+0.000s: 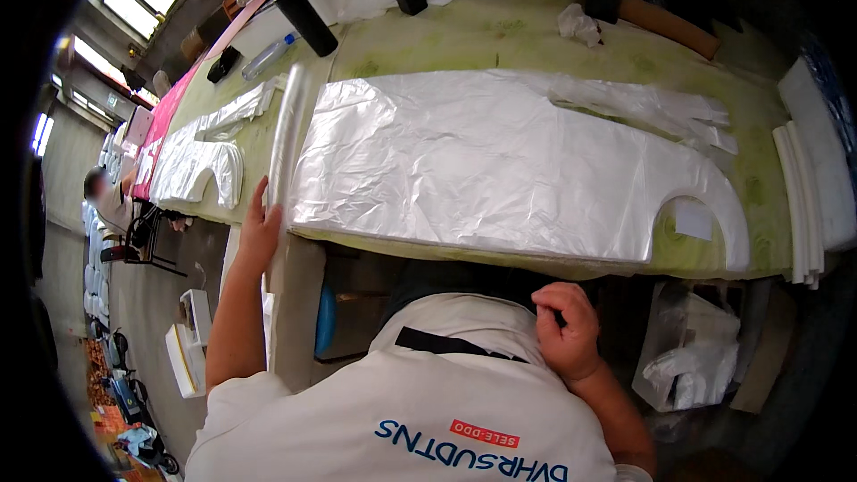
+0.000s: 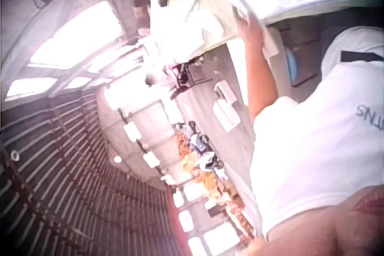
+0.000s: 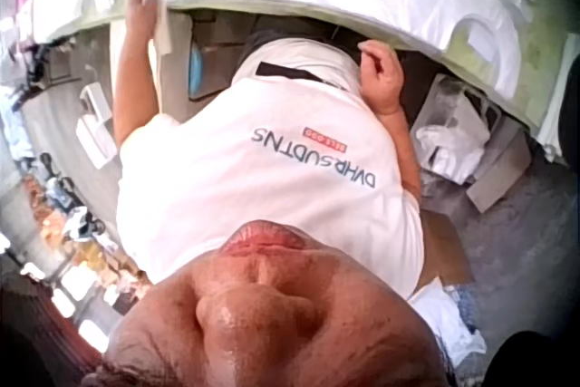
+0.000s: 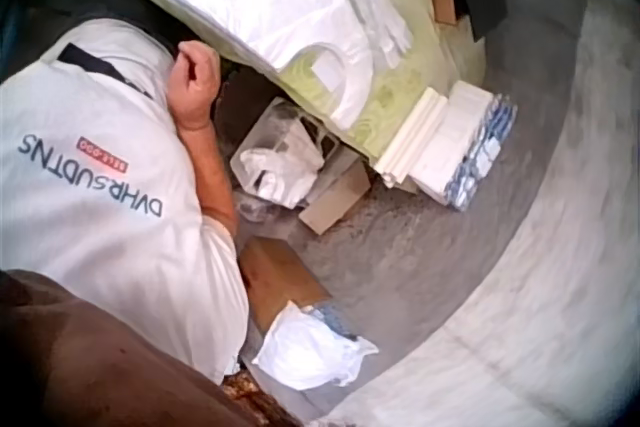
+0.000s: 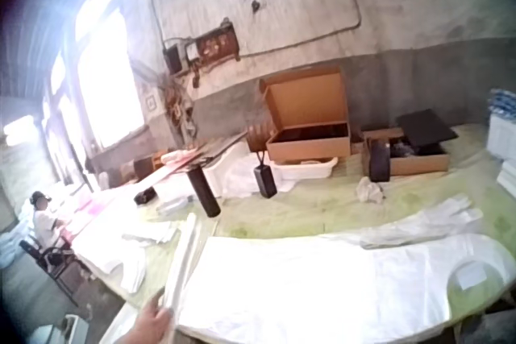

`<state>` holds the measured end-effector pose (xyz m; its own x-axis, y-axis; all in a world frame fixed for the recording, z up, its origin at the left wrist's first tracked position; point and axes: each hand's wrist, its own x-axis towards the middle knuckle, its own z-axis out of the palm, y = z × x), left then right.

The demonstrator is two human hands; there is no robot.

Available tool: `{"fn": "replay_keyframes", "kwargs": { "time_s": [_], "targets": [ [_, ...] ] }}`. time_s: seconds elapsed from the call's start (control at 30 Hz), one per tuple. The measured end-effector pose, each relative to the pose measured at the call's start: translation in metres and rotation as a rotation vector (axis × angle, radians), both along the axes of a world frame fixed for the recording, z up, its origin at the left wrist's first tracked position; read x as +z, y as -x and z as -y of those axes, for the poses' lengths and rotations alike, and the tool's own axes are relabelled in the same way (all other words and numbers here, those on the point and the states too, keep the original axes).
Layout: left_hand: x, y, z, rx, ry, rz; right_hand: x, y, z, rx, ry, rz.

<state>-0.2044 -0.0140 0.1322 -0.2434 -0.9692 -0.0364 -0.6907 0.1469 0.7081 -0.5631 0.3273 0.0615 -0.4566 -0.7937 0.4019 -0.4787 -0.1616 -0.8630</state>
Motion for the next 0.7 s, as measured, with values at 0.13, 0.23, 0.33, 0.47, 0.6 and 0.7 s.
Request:
{"fn": "replay_keyframes", "kwargs": {
  "time_s": [0.13,0.23,0.33,0.47,0.6,0.7],
  "targets": [
    [0.032,0.079,-0.055,0.02,-0.296,-0.642,0.01,-0.001,0.012,0.025,-0.074,0.176],
    [0.028,0.123,-0.091,-0.007,-0.551,-0.818,0.021,-0.011,0.039,0.175,-0.193,0.531],
    [0.003,0.159,-0.122,0.009,-0.821,-0.901,0.033,-0.02,0.062,0.319,-0.363,0.867],
    [-0.021,0.172,-0.151,-0.126,-1.009,-0.902,0.038,-0.035,0.07,0.299,-0.437,1.077],
    [-0.005,0.162,-0.173,-0.257,-1.077,-0.768,0.038,-0.039,0.071,0.314,-0.444,1.207],
    [-0.023,0.146,-0.181,-0.276,-0.908,-0.783,0.034,-0.042,0.082,0.295,-0.477,1.219]
  ]
}}
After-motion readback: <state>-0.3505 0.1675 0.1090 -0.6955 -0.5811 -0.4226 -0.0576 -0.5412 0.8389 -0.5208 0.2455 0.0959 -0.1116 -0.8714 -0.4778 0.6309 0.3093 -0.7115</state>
